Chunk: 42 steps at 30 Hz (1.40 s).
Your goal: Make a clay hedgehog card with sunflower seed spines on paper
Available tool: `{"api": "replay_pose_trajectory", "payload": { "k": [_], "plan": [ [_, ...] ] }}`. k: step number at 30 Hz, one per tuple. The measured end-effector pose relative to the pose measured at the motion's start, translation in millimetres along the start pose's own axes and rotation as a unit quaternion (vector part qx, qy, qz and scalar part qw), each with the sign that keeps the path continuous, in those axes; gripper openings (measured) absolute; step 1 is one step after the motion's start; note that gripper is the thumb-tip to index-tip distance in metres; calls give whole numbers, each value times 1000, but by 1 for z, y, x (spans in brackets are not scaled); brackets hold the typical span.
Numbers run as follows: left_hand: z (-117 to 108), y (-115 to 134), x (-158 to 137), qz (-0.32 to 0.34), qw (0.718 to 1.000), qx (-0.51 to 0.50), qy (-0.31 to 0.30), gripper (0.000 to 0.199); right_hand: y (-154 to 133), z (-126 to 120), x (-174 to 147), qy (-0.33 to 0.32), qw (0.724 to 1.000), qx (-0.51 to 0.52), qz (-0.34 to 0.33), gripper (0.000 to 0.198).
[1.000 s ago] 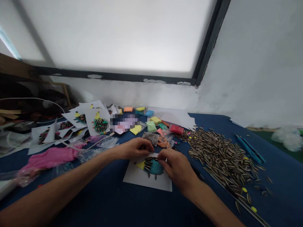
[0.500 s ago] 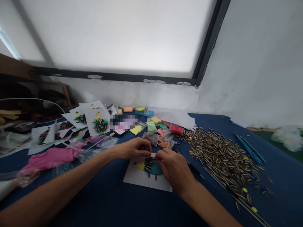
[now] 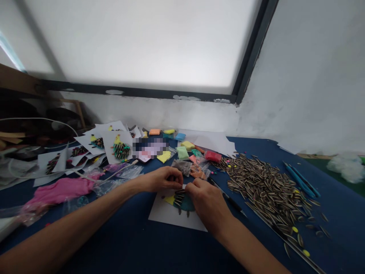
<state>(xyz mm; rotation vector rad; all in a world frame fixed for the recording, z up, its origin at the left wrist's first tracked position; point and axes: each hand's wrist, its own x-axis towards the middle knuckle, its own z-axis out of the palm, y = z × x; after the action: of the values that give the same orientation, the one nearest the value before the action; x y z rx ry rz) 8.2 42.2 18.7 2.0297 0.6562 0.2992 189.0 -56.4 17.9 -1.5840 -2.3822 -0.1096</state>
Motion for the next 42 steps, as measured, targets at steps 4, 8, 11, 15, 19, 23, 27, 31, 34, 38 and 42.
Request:
{"api": "replay_pose_trajectory", "payload": {
  "k": [4,8,11,15,19,23,27,31,34,38,42],
  "plan": [
    [0,0,0,-4,1000,11,4,11,-1,-1,1,-13,1000,-14,-14,22],
    [0,-1,1,-13,1000,26,5,11,-4,-4,2,-26,999,-27,-15,23],
    [1,-2,2,-8,1000,28,9,11,-4,-4,3,-33,999,-31,-14,23],
    [1,-2,1,-6,1000,21,16,10,-4,-6,3,-37,999,-32,-11,20],
    [0,2,0,-11,1000,-2,3,10,-6,-11,2,-30,999,-34,-3,18],
    [-1,4,-1,-11,1000,-7,-5,9,0,-21,1,-15,999,-42,16,21],
    [-1,2,0,-12,1000,14,7,9,27,-29,0,2,992,-78,99,25],
    [0,-1,0,-12,999,27,11,14,60,-35,-5,8,976,-123,179,23],
    [1,-1,0,-17,998,48,23,15,76,-36,-10,-4,965,-147,216,27],
    [2,-3,1,-8,997,66,29,15,87,-32,-14,-32,962,-154,221,27],
    [3,-5,2,0,997,72,34,15,94,-28,-15,-55,965,-149,210,24]
  ]
}}
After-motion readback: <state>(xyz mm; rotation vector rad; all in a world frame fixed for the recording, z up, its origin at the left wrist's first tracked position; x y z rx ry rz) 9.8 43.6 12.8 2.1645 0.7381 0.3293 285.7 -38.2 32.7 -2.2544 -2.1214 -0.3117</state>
